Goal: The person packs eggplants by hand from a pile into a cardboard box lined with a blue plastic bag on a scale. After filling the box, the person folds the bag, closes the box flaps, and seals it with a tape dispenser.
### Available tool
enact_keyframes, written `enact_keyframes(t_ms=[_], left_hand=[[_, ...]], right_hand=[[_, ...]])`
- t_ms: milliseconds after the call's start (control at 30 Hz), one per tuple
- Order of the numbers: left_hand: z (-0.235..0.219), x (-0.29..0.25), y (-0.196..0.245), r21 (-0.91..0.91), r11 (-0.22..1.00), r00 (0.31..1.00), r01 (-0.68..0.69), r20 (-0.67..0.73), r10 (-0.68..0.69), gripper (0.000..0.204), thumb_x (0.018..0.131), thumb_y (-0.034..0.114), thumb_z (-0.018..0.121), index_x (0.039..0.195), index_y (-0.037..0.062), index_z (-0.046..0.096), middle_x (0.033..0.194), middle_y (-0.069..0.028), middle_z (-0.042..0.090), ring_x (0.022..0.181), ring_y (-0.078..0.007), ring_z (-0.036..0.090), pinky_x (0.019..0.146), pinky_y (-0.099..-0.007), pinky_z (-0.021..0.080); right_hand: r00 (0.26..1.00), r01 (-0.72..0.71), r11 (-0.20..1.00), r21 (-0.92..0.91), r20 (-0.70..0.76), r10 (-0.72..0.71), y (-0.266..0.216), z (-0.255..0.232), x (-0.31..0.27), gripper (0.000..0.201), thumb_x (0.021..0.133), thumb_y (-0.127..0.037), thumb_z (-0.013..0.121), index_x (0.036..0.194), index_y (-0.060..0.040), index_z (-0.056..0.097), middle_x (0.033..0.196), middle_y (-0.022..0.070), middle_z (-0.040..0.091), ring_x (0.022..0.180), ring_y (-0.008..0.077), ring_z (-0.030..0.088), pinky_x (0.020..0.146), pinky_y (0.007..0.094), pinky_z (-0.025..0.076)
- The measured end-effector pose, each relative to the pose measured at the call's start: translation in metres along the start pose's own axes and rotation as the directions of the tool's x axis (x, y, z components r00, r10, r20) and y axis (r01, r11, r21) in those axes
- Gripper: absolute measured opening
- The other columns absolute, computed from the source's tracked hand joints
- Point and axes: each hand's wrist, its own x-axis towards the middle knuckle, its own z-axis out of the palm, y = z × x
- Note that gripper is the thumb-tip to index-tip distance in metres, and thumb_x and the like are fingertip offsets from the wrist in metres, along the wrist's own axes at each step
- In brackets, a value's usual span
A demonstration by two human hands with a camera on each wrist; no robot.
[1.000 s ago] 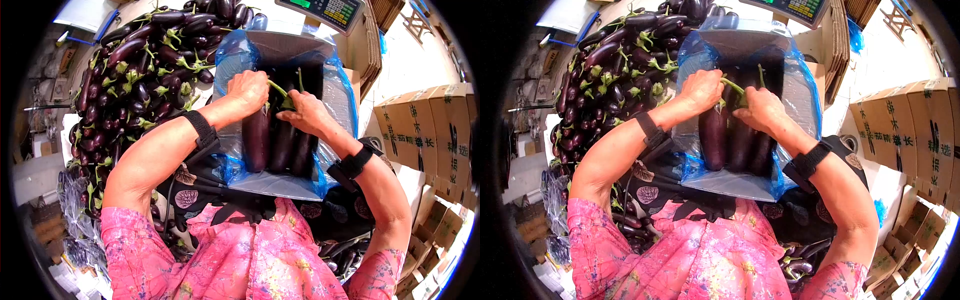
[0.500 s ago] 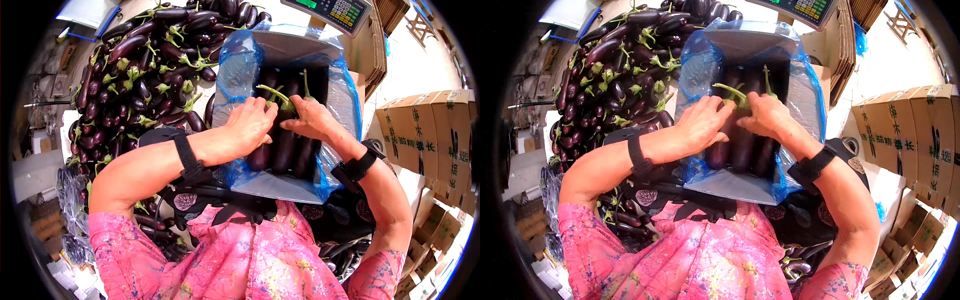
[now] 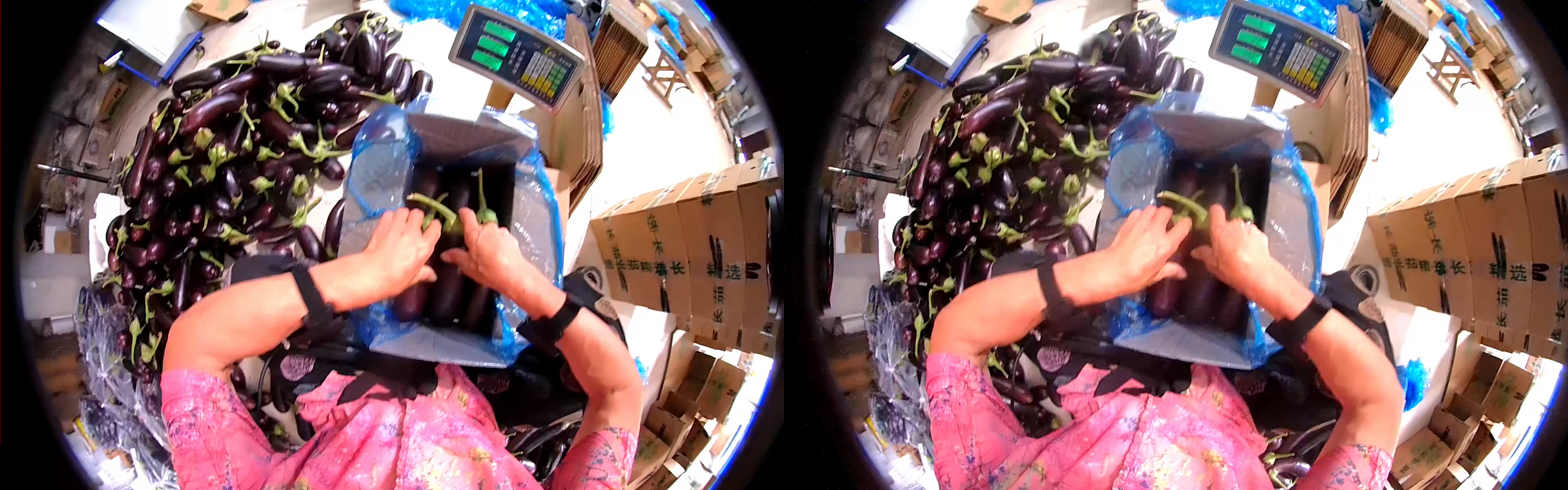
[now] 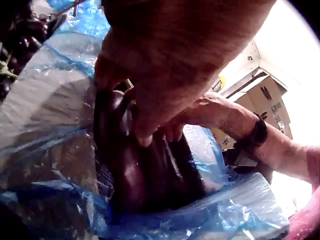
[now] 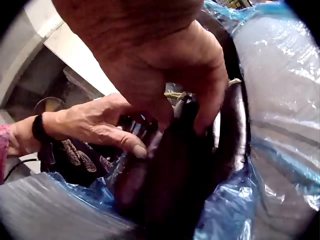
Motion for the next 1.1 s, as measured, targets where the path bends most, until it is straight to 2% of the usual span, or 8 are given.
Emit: enact_keyframes(t_ms=[33,100,167,233,367,700,967,1100], left_hand=[[-0.008,-0.001,0.002,-0.051,0.998,0.999,0.020,0.049,-0.018,0.079,0.071,0.041,0.083,0.132,0.0033,0.052,0.118,-0.0203,0.054,0.105,-0.0377,0.053,0.086,-0.0502,0.044],[-0.024,-0.007,0.004,-0.110,0.993,0.995,-0.046,-0.090,0.036,0.071,0.076,0.040,0.080,0.131,0.0031,0.053,0.121,-0.0183,0.056,0.107,-0.0360,0.054,0.088,-0.0490,0.044],[-0.040,-0.011,0.001,-0.221,0.973,0.994,-0.071,-0.102,0.049,0.064,0.081,0.039,0.076,0.129,0.0026,0.055,0.115,-0.0161,0.061,0.103,-0.0344,0.057,0.089,-0.0462,0.045],[-0.052,-0.015,-0.006,-0.270,0.958,0.990,-0.099,-0.122,0.067,0.054,0.085,0.033,0.074,0.126,0.0019,0.057,0.100,-0.0158,0.063,0.094,-0.0352,0.059,0.085,-0.0443,0.046],[-0.071,-0.017,-0.022,-0.315,0.945,0.994,-0.092,-0.083,0.069,0.047,0.086,0.029,0.073,0.123,0.0016,0.059,0.093,-0.0162,0.062,0.089,-0.0359,0.059,0.081,-0.0445,0.047],[-0.095,0.011,-0.043,-0.526,0.850,0.994,-0.031,-0.102,-0.027,0.042,0.084,0.020,0.074,0.120,0.0019,0.063,0.097,-0.0151,0.069,0.090,-0.0340,0.066,0.081,-0.0415,0.051],[-0.098,0.037,-0.079,-0.526,0.843,0.973,0.117,-0.110,-0.204,0.042,0.082,0.015,0.073,0.121,-0.0001,0.064,0.111,-0.0163,0.067,0.104,-0.0282,0.066,0.089,-0.0362,0.053],[-0.100,0.048,-0.106,-0.647,0.720,0.939,0.253,-0.016,-0.345,0.050,0.082,0.015,0.075,0.127,0.0013,0.061,0.121,-0.0123,0.063,0.114,-0.0231,0.062,0.094,-0.0362,0.051]], right_hand=[[0.999,0.016,1.000,-0.006,-0.039,-0.017,-0.004,-0.006,-0.007,0.056,0.083,-0.035,0.077,0.115,-0.0002,0.047,0.084,0.0293,0.067,0.084,0.0490,0.067,0.073,0.0558,0.054],[0.998,0.015,0.999,0.036,-0.063,-0.012,0.001,-0.015,-0.011,0.059,0.087,-0.039,0.072,0.125,-0.0010,0.048,0.083,0.0275,0.068,0.085,0.0484,0.066,0.071,0.0558,0.052],[0.998,-0.030,0.990,0.135,-0.043,0.036,0.001,-0.048,-0.017,0.053,0.088,-0.040,0.071,0.121,-0.0014,0.055,0.087,0.0264,0.068,0.084,0.0463,0.066,0.072,0.0548,0.052],[0.956,0.090,0.974,0.210,-0.293,-0.025,0.018,-0.060,-0.016,0.044,0.089,-0.033,0.070,0.119,-0.0019,0.060,0.088,0.0226,0.069,0.077,0.0401,0.068,0.072,0.0483,0.054],[0.869,0.057,0.973,0.224,-0.491,0.062,0.045,-0.085,-0.009,0.047,0.089,-0.026,0.072,0.125,0.0006,0.059,0.109,0.0184,0.065,0.071,0.0243,0.066,0.071,0.0366,0.054],[0.890,-0.026,0.956,0.292,-0.429,0.156,0.066,-0.097,-0.004,0.068,0.085,-0.033,0.077,0.137,0.0031,0.052,0.121,0.0215,0.062,0.070,0.0190,0.064,0.070,0.0338,0.054],[0.899,-0.045,0.923,0.381,-0.388,0.204,0.062,-0.097,0.009,0.070,0.083,-0.028,0.078,0.138,0.0031,0.050,0.117,0.0205,0.063,0.066,0.0171,0.060,0.067,0.0323,0.052],[0.904,-0.050,0.915,0.400,-0.372,0.212,0.066,-0.094,0.014,0.071,0.083,-0.027,0.078,0.139,0.0028,0.049,0.118,0.0209,0.063,0.065,0.0168,0.060,0.065,0.0323,0.052]])
